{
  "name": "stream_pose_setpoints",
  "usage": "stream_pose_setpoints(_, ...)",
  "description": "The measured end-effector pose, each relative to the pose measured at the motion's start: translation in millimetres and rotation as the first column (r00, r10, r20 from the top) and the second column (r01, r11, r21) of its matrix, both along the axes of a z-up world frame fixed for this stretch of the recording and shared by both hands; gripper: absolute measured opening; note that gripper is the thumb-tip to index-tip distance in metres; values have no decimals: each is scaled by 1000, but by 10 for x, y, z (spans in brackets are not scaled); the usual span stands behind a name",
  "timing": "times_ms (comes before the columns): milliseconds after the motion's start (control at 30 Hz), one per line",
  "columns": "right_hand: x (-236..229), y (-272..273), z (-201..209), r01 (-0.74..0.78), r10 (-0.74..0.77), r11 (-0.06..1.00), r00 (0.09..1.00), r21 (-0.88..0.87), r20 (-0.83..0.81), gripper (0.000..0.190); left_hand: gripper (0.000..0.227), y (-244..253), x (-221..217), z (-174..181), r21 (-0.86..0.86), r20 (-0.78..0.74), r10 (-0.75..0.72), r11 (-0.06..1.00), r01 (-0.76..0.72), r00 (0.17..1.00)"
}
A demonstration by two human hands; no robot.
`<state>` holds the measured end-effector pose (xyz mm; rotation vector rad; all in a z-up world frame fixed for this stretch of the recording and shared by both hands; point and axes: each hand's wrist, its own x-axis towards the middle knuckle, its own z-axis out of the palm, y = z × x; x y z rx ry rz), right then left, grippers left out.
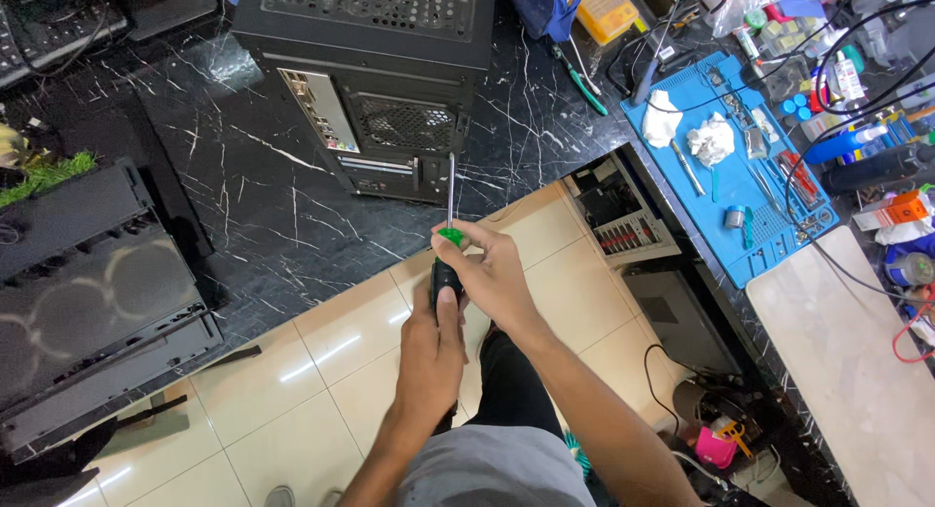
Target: The person uses a screwdriver to secure the side panel of a computer case, then repositions the case upright to attach the top cover. They continue to use the screwdriver to fasten screws on the top and rear of the case.
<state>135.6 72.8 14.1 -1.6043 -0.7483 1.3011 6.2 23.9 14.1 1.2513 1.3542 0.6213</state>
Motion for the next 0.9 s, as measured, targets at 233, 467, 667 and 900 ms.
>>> stream_pose_setpoints(233, -6, 125, -255, -57, -14, 991, 851, 119, 524, 26, 52, -93, 145, -157, 379, 101, 85, 918, -118, 991)
stream_pose_setpoints(467, 445, 80, -215, -429, 477, 874, 846, 227, -239, 54, 35, 31, 170, -451, -198, 422, 328, 943, -267, 846)
stream_pose_setpoints(667, 536, 160, -673, -383, 554, 832, 618, 402, -558, 65, 37, 155, -11, -825, -738, 658, 682, 668, 94, 319)
stream_pose_setpoints(900, 332, 210, -20, -283, 272, 951, 957, -122, -97, 48, 37, -60, 296, -226, -274, 285, 500, 860, -430, 818)
